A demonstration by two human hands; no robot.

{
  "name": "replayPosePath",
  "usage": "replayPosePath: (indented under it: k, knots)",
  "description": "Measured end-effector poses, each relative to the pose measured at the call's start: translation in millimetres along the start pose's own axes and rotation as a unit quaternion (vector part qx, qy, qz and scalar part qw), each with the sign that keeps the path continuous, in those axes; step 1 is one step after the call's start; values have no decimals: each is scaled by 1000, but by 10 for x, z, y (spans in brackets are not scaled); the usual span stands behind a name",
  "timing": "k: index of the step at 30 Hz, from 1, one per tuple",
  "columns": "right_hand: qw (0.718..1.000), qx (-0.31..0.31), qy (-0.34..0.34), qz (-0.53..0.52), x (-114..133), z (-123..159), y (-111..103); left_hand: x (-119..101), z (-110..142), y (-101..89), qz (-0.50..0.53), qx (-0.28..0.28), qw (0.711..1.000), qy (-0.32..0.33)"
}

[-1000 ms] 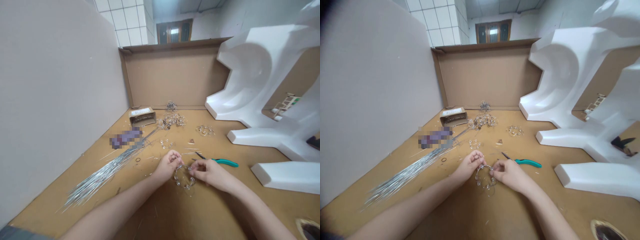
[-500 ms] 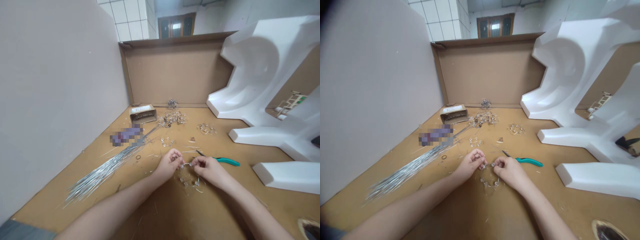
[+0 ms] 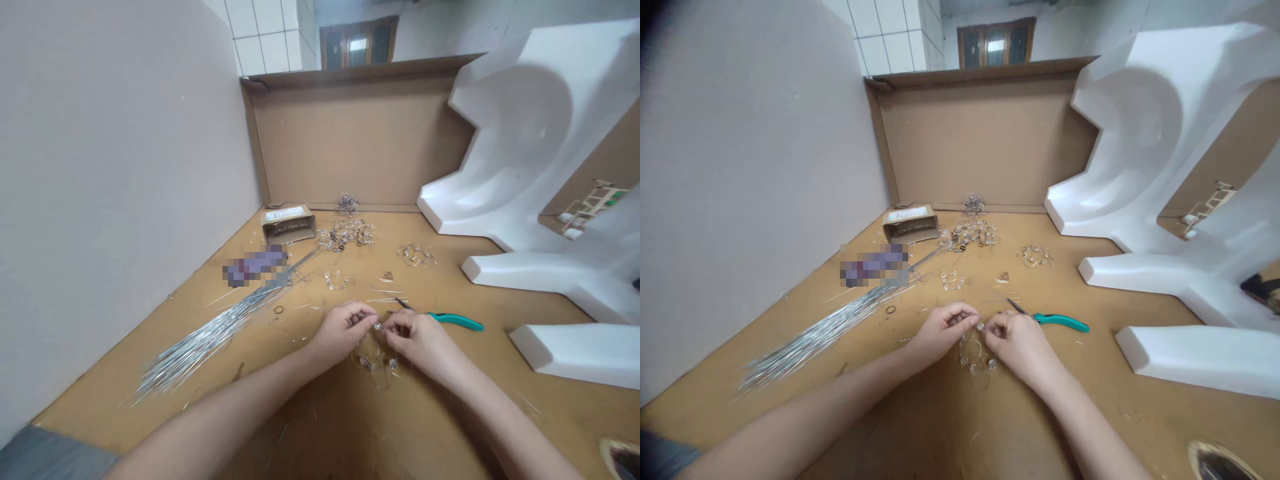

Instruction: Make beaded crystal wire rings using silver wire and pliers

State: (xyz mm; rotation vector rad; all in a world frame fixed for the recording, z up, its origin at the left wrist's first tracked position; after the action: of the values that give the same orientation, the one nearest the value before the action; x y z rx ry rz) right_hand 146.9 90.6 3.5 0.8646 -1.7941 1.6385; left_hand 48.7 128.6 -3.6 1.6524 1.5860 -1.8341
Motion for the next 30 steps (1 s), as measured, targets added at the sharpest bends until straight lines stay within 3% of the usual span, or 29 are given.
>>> replayPosePath:
  k: [4,12,16,24,30]
  knots:
    - [1000,-1,-11,1,7,-8,0,-113,16,-37,-70,-17,996,45]
    - [999,5,-27,-33,38,-2,-12,-22,46,31,44,20,999,-1]
    - [999,8,-44,-22,97,10,-28,-35,46,55,-17,35,999,11]
    - [998,12,-57,-3,161,26,-37,-82,40,40,-63,14,997,54]
    - [997,-13,-43,63,171,29,-53,-314,87,12,-195,-25,970,144]
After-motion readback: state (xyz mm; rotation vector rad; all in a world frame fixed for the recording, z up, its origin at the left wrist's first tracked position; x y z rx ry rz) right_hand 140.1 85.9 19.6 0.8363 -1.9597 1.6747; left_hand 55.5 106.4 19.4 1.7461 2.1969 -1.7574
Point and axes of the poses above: each hand's wrist, its own z-axis away from the middle knuckle, its own y-axis out of the palm, x = y × z, the point moved 10 cm from there along -z, towards the middle knuckle, and after that the axes turned 15 degrees about -z, right-handed, at the moved point
